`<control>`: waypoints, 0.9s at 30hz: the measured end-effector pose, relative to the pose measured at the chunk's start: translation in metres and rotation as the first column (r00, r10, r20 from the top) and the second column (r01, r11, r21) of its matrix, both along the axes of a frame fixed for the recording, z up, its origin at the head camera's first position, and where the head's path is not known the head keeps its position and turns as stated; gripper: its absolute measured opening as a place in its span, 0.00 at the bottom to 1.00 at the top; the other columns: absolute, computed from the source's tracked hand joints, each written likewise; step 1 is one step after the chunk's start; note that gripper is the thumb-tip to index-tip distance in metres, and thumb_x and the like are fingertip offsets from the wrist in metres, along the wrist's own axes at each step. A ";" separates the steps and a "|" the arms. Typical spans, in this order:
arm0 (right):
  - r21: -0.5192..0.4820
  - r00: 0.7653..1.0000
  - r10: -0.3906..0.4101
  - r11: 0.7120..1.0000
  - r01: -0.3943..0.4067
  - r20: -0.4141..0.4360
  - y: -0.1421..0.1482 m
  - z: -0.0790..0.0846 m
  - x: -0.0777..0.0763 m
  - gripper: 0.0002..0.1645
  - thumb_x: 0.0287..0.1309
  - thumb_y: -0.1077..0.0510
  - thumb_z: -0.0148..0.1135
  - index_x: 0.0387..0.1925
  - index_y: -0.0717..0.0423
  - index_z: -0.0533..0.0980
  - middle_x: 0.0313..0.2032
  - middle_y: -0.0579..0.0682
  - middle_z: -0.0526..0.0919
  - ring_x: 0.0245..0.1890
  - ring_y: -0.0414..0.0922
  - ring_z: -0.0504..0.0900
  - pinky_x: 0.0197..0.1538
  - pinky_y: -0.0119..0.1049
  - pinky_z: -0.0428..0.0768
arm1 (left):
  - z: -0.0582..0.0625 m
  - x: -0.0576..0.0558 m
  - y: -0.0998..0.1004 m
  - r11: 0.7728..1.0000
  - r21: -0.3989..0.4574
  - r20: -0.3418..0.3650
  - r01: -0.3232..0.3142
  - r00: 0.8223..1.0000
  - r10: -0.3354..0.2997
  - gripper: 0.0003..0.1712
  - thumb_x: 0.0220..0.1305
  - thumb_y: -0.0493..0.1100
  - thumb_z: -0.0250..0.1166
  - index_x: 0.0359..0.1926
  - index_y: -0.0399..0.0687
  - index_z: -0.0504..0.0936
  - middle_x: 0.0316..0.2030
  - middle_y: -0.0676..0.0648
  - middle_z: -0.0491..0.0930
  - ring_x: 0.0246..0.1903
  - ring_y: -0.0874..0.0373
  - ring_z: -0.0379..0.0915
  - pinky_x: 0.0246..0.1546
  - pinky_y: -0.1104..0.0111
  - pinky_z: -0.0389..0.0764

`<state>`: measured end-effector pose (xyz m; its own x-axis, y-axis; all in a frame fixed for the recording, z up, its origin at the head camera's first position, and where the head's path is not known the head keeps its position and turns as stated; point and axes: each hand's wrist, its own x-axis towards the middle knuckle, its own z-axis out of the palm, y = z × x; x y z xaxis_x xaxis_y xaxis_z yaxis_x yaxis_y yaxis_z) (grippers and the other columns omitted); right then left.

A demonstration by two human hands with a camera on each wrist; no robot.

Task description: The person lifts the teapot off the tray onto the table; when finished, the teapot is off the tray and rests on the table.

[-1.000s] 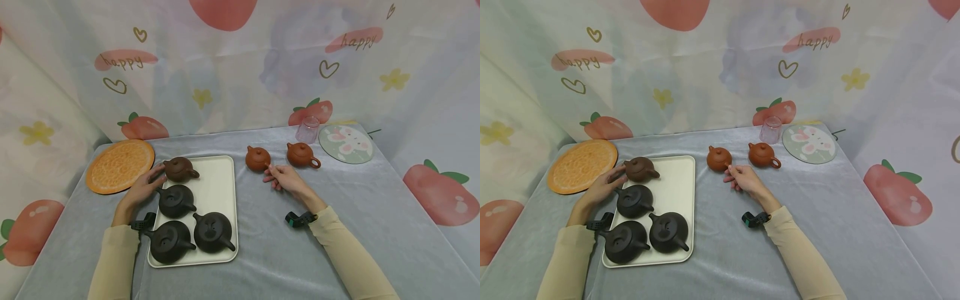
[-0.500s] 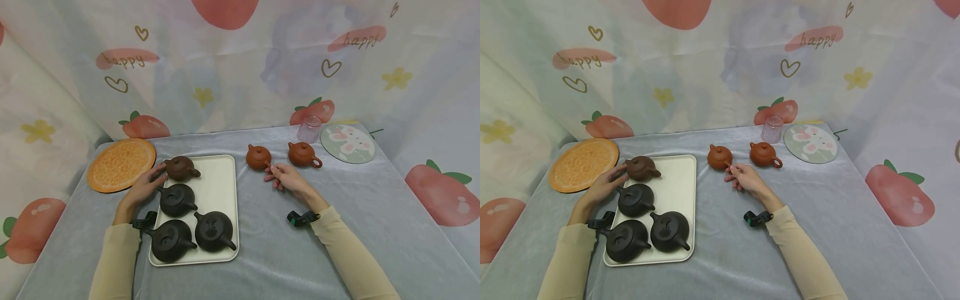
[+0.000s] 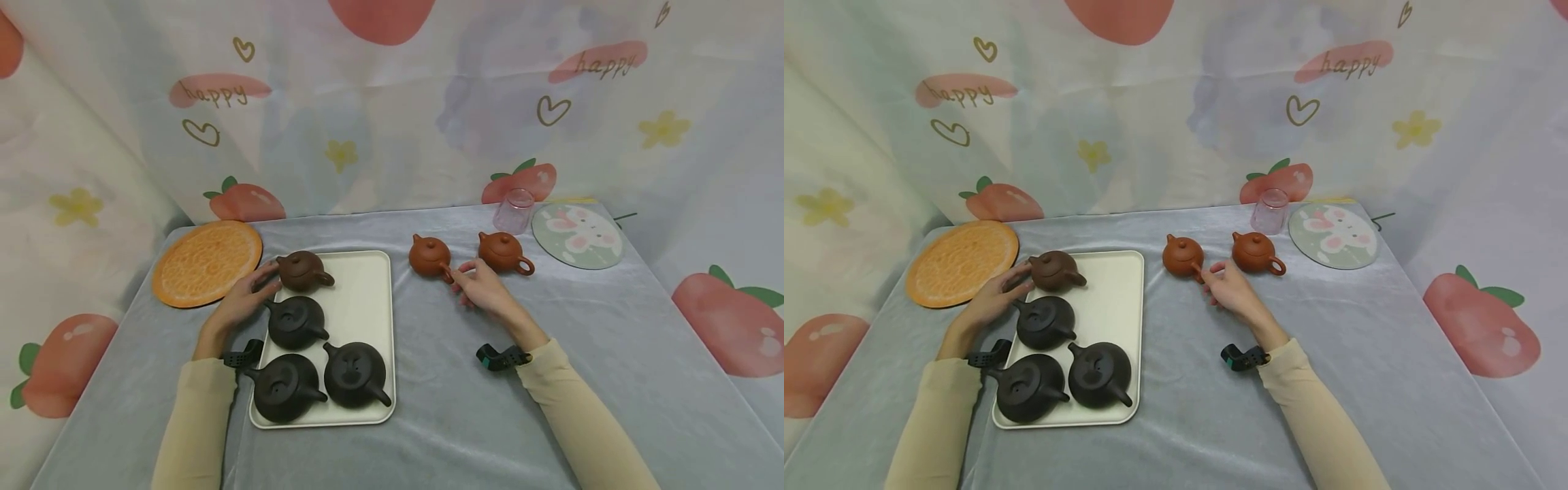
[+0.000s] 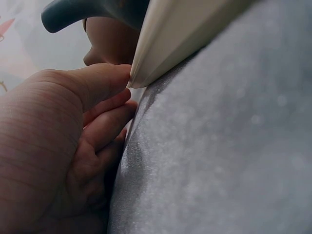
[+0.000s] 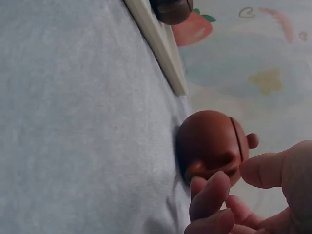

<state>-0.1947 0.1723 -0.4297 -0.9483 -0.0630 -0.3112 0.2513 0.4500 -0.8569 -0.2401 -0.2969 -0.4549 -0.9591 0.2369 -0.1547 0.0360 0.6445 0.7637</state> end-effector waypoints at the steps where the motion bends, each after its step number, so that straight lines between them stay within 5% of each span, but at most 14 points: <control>1: 0.032 1.000 -0.001 0.999 0.001 -0.006 -0.001 0.003 0.001 0.24 0.73 0.47 0.49 0.55 0.63 0.63 0.39 0.58 0.83 0.21 0.41 0.75 0.28 0.34 0.74 | 0.000 0.000 0.000 1.000 0.003 -0.001 0.002 1.000 -0.002 0.40 0.71 0.56 0.58 0.75 0.43 0.56 0.75 0.37 0.50 0.73 0.36 0.46 0.69 0.40 0.51; 10: 0.198 0.997 0.056 0.979 -0.044 -0.051 -0.006 0.019 0.014 0.20 0.71 0.46 0.49 0.49 0.59 0.71 0.39 0.57 0.80 0.26 0.44 0.76 0.31 0.34 0.72 | 0.001 0.003 0.002 1.000 -0.008 -0.013 -0.001 1.000 0.001 0.41 0.70 0.58 0.58 0.75 0.43 0.57 0.74 0.36 0.52 0.73 0.35 0.48 0.69 0.40 0.52; 19: 0.106 0.966 0.239 0.968 -0.229 -0.095 -0.024 0.029 0.039 0.17 0.71 0.51 0.52 0.44 0.62 0.77 0.35 0.58 0.83 0.22 0.43 0.76 0.29 0.35 0.73 | 0.000 0.001 0.004 1.000 -0.007 -0.017 0.008 1.000 -0.009 0.41 0.70 0.58 0.58 0.75 0.42 0.58 0.75 0.37 0.49 0.73 0.35 0.46 0.69 0.41 0.51; 27: 0.018 0.909 0.409 0.912 -0.409 -0.078 -0.047 0.022 0.071 0.14 0.70 0.54 0.53 0.37 0.63 0.77 0.29 0.53 0.82 0.20 0.40 0.75 0.26 0.32 0.72 | 0.002 0.002 0.001 1.000 -0.007 -0.026 0.015 1.000 -0.015 0.40 0.71 0.57 0.57 0.75 0.42 0.57 0.75 0.37 0.51 0.73 0.36 0.47 0.69 0.41 0.51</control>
<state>-0.1240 0.1250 -0.4077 -0.8607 -0.4502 -0.2377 -0.0224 0.5001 -0.8657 -0.2384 -0.2958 -0.4534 -0.9592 0.2504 -0.1310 0.0659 0.6490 0.7580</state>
